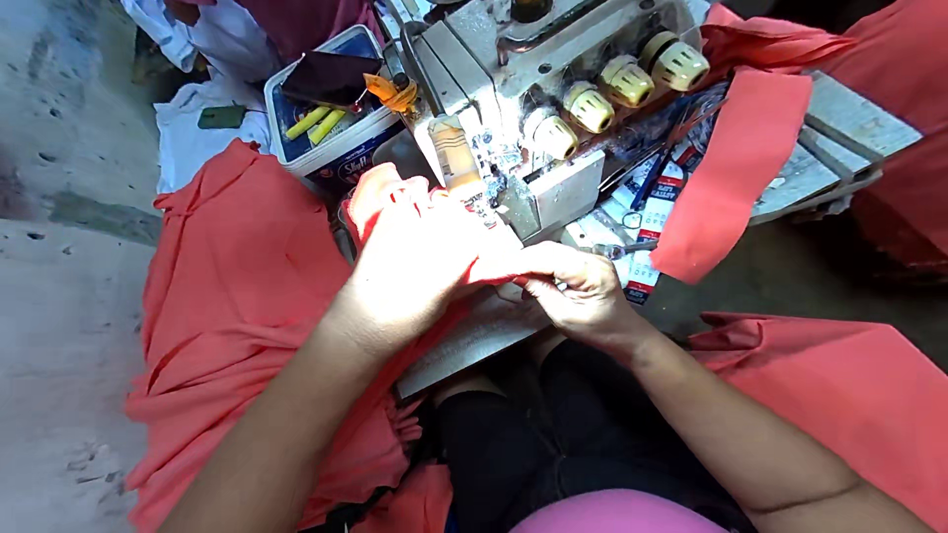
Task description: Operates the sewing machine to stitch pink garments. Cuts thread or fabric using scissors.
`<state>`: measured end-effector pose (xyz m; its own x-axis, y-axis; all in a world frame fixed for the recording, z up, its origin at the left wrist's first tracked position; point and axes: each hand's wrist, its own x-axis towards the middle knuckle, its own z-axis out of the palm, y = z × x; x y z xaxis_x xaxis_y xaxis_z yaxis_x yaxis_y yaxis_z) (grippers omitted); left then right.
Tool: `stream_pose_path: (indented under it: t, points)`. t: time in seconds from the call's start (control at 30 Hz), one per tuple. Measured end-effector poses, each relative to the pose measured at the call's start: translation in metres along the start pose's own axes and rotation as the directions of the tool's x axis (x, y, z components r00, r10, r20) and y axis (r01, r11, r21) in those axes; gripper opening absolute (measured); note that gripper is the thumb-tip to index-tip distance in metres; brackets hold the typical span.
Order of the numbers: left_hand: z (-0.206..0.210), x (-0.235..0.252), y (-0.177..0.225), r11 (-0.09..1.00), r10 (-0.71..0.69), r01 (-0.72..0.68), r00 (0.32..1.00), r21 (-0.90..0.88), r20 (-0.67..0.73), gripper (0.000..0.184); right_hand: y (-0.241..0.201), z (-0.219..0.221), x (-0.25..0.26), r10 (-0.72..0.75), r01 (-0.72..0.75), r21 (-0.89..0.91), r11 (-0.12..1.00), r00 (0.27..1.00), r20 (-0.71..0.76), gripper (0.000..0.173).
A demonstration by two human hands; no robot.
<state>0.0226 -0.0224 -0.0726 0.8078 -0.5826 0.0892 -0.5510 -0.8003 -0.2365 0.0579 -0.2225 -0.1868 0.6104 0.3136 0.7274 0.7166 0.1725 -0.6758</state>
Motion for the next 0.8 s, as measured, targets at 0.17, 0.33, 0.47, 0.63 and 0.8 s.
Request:
stream_pose_path:
  t: [0.17,0.33,0.47,0.63,0.8]
  points:
    - [-0.003,-0.001,0.004,0.999,-0.038,0.036,0.998,0.038,0.048,0.027,-0.003,0.001,-0.002,0.035,-0.035,-0.013,0.999,0.999,-0.004,0.008]
    - [0.004,0.0,-0.009,0.992,-0.067,0.067,0.998,-0.11,0.01,0.027,0.008,0.005,0.003,0.094,-0.094,-0.065,0.993,0.996,-0.011,0.011]
    - [-0.005,-0.007,-0.016,0.932,-0.179,0.157,0.983,-0.326,-0.039,0.037,0.021,0.008,0.009,0.131,-0.131,0.038,0.991,0.991,0.01,0.013]
    - [-0.001,-0.011,0.017,0.942,-0.089,0.015,0.975,-0.336,-0.205,0.027,0.014,0.006,0.007,-0.035,0.035,0.007,0.999,0.999,0.017,0.011]
    - [0.009,-0.019,-0.002,0.959,-0.114,0.077,0.986,-0.274,-0.119,0.043,0.012,0.006,0.004,-0.052,0.052,-0.056,0.997,0.999,0.001,0.011]
